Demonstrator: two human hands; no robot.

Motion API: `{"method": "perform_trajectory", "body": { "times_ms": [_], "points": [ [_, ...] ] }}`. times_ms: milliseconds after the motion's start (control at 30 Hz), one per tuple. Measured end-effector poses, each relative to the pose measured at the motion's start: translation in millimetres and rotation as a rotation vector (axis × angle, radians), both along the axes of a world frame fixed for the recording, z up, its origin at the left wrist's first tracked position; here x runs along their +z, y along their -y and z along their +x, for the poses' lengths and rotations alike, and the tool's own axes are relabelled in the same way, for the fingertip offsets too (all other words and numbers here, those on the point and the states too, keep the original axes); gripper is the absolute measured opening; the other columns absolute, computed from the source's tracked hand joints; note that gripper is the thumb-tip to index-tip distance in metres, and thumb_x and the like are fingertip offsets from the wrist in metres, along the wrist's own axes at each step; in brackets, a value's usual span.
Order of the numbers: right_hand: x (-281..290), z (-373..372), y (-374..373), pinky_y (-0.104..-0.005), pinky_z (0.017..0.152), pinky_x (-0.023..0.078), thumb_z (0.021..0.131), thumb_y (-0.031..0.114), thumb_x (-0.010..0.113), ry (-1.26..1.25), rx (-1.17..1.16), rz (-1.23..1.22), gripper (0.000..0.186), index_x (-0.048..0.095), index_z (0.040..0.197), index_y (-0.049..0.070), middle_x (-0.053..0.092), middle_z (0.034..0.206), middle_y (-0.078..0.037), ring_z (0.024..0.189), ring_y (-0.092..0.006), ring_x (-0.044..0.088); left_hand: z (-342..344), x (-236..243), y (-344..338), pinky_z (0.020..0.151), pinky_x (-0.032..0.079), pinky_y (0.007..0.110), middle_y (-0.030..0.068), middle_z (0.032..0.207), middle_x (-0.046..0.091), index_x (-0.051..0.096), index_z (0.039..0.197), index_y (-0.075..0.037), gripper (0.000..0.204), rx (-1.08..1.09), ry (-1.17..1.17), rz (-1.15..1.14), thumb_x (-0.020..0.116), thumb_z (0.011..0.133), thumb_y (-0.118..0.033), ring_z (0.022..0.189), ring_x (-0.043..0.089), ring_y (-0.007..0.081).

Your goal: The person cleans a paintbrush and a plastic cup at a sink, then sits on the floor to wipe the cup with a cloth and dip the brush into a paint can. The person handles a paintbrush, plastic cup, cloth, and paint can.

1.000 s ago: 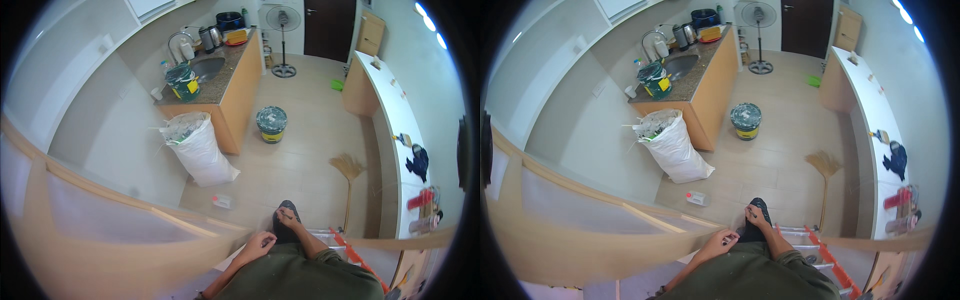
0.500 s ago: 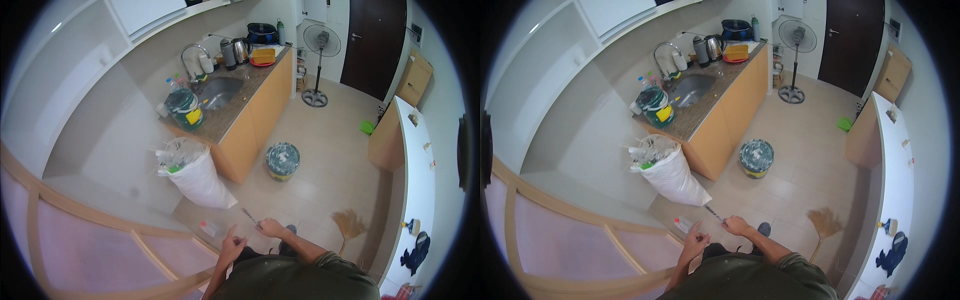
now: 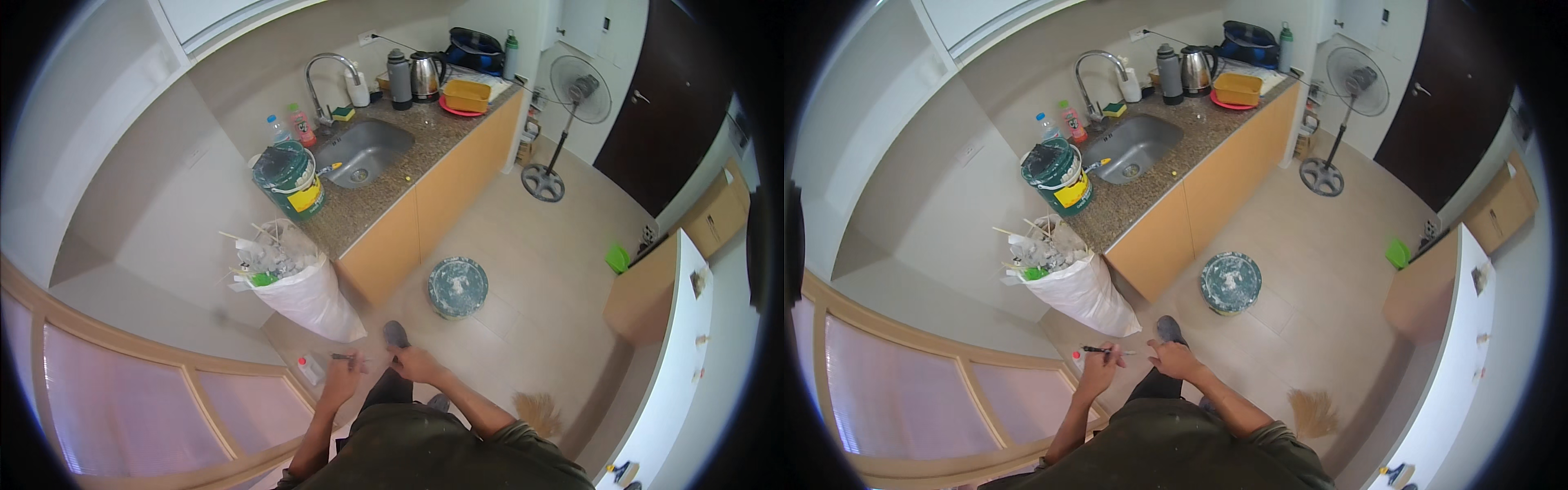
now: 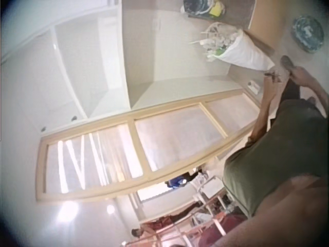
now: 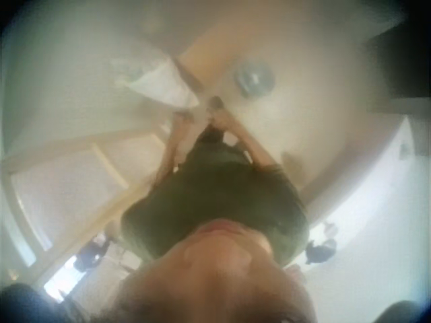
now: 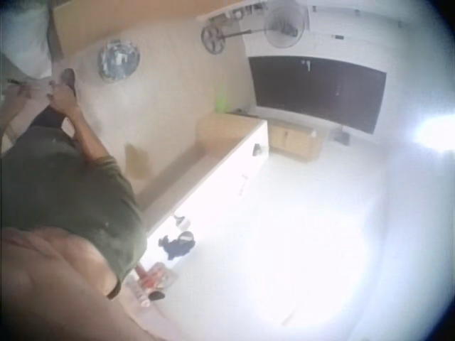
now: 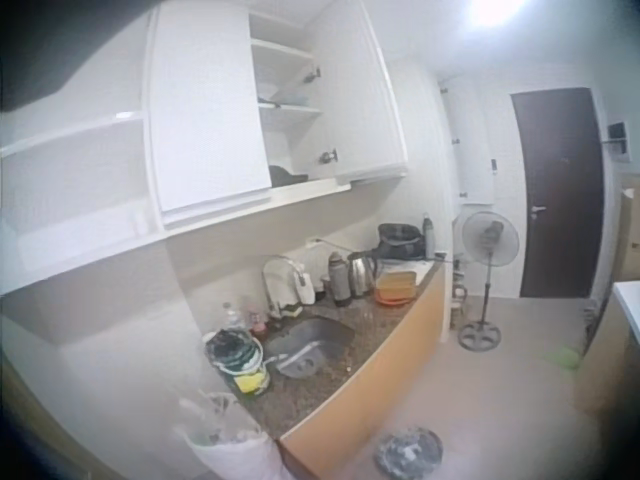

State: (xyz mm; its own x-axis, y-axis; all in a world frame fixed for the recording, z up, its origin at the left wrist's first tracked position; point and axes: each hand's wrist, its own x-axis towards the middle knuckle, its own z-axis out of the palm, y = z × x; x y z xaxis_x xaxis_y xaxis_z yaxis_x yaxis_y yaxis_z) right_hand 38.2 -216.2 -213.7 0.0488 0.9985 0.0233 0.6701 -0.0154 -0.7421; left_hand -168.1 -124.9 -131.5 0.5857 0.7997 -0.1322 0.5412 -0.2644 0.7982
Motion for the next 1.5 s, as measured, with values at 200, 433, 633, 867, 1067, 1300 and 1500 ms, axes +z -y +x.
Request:
{"method": "perform_trajectory", "body": {
  "times_ms": [200, 433, 633, 867, 1067, 1300, 1500],
  "points": [
    [-8.3, 104.3, -103.6, -0.0468, 0.075, 0.055, 0.092, 0.023, 0.066, -0.047, 0.005, -0.121, 0.028, 0.069, 0.112, 0.004, 0.073, 0.086, -0.021, 0.082, -0.0387, 0.071, -20.7, -30.7, -103.1, 0.070, 0.049, 0.052, 0.0229, 0.079, 0.066, 0.066, 0.091, 0.005, 0.037, 0.229, -0.272, 0.322, 0.055, 0.103, -0.028, 0.073, 0.064, 0.0425],
    [-6.5, 243.3, -252.9, -0.0414, 0.069, 0.055, 0.088, 0.009, 0.063, -0.011, -0.196, 0.009, 0.013, 0.071, 0.096, 0.003, 0.071, 0.080, -0.018, 0.072, -0.0322, 0.069, 1.5, 6.0, -220.9, 0.071, 0.046, 0.054, 0.0288, 0.082, 0.059, 0.064, 0.086, 0.009, 0.038, 0.355, -0.250, 0.484, 0.055, 0.102, -0.025, 0.074, 0.060, 0.0450],
    [59.3, 312.2, -413.8, -0.0403, 0.066, 0.052, 0.089, 0.006, 0.062, -0.101, -0.397, 0.299, 0.009, 0.066, 0.086, -0.001, 0.064, 0.075, -0.017, 0.068, -0.0336, 0.064, 27.1, 10.8, -266.9, 0.060, 0.044, 0.053, 0.0256, 0.066, 0.059, 0.062, 0.088, 0.006, 0.036, 0.346, -0.239, 0.177, 0.052, 0.104, -0.024, 0.063, 0.060, 0.0465],
    [91.6, 412.3, -620.7, -0.0421, 0.075, 0.052, 0.090, 0.008, 0.067, -0.133, -0.520, 0.461, 0.017, 0.066, 0.102, -0.004, 0.065, 0.088, -0.018, 0.081, -0.0332, 0.065, 70.2, 17.4, -299.0, 0.058, 0.046, 0.054, 0.0282, 0.072, 0.064, 0.066, 0.094, 0.003, 0.033, 0.364, -0.433, 0.060, 0.052, 0.105, -0.025, 0.068, 0.065, 0.0476],
    [64.9, 481.1, -818.1, -0.0455, 0.081, 0.054, 0.092, 0.007, 0.064, -0.047, -0.606, 0.639, 0.028, 0.062, 0.117, -0.006, 0.065, 0.102, -0.023, 0.091, -0.0403, 0.066, 133.6, 25.9, -335.9, 0.066, 0.052, 0.049, 0.0266, 0.075, 0.068, 0.069, 0.096, 0.002, 0.030, 0.511, -0.446, -0.039, 0.054, 0.103, -0.023, 0.075, 0.070, 0.0450],
    [23.8, 544.7, -977.1, -0.0500, 0.102, 0.047, 0.092, 0.008, 0.063, -0.086, -0.837, 0.508, 0.039, 0.055, 0.128, -0.006, 0.058, 0.125, -0.030, 0.117, -0.0484, 0.056, 225.0, 45.7, -395.9, 0.066, 0.052, 0.050, 0.0264, 0.076, 0.068, 0.070, 0.097, 0.001, 0.029, 0.565, -0.510, -0.168, 0.054, 0.103, -0.023, 0.076, 0.070, 0.0450],
    [-0.5, 576.6, -1033.4, -0.0511, 0.103, 0.046, 0.086, 0.015, 0.074, -0.128, -0.843, 0.451, 0.061, 0.048, 0.137, -0.005, 0.056, 0.127, -0.031, 0.121, -0.0477, 0.055, 264.9, 54.3, -436.2, 0.067, 0.052, 0.050, 0.0263, 0.076, 0.069, 0.070, 0.098, 0.000, 0.029, 0.612, -0.538, -0.236, 0.054, 0.103, -0.024, 0.076, 0.070, 0.0450]
  ]
}}
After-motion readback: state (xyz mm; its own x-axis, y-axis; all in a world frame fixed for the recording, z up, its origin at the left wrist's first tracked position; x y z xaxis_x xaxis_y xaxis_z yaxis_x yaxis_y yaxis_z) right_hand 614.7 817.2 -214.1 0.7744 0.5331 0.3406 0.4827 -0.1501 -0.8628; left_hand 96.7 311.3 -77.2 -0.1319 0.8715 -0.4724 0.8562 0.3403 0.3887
